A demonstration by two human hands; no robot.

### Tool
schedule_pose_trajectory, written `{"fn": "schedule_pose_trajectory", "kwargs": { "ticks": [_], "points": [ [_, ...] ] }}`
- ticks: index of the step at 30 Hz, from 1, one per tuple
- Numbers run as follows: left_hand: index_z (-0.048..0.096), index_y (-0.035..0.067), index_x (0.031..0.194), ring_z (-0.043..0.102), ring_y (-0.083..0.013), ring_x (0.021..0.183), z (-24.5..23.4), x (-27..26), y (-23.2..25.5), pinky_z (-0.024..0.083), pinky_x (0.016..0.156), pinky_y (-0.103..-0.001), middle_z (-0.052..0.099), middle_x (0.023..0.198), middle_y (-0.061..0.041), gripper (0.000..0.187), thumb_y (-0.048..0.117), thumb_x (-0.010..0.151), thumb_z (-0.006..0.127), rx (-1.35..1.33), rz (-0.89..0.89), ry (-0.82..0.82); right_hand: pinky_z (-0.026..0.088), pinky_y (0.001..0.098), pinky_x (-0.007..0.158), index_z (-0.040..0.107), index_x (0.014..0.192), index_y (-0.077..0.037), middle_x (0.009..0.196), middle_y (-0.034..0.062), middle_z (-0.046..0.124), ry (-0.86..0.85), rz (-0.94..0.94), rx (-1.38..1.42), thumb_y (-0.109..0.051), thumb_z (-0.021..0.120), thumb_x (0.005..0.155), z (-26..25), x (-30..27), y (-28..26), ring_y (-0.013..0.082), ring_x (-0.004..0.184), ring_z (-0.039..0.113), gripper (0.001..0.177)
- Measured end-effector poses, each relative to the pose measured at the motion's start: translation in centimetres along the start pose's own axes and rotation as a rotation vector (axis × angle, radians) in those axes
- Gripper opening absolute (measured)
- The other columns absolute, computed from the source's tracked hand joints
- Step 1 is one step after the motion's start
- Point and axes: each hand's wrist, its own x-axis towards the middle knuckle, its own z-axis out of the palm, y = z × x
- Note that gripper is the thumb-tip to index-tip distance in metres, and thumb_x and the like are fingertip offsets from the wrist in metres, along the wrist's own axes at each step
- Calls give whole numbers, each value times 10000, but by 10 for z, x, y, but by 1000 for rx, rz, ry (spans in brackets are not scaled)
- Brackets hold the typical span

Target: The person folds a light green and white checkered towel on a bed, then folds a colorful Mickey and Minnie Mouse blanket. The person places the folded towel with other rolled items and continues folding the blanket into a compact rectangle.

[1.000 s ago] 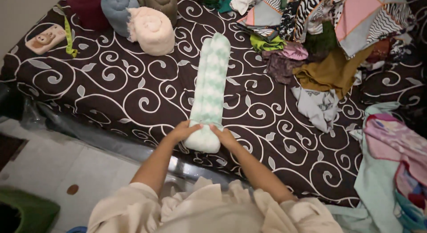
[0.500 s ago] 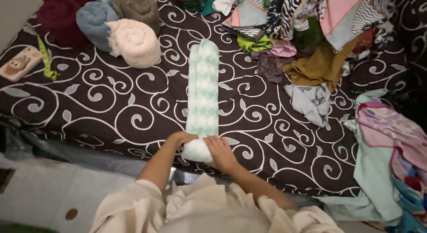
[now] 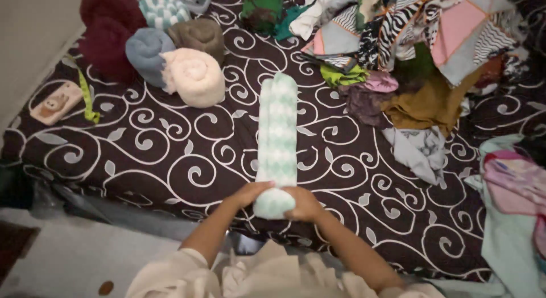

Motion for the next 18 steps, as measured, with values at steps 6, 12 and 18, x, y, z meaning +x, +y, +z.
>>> {"fn": "schedule_pose_trajectory", "kwargs": {
  "ticks": [6,12,18],
  "points": [
    [340,81,1360,633,-241,1127,23,-13,-17,617,848,-418,596,1238,-128,990,409,619,907,-176,236,142,570,396,767,742,1078,-119,904,170,758,-96,348,84,-209,767,509,-8,45,37,345,846,739,577],
    [605,92,1298,731,-256,1074,32,-9,-1,558,927,-387,751,1144,-141,757,580,748,787,-26,103,486,543,400,668,749,921,-44,828,180,742,-131,420,288,-162,736,538,7,71,83,310,747,694,401],
    [679,203,1292,701,-281,1131,16,8,25,439,1038,-422,764,1149,-106,747,711,745,683,255,-11,443,547,425,715,707,1015,-29,823,162,729,86,453,268,-200,723,600,12,61,73,351,785,704,449]
  ]
}}
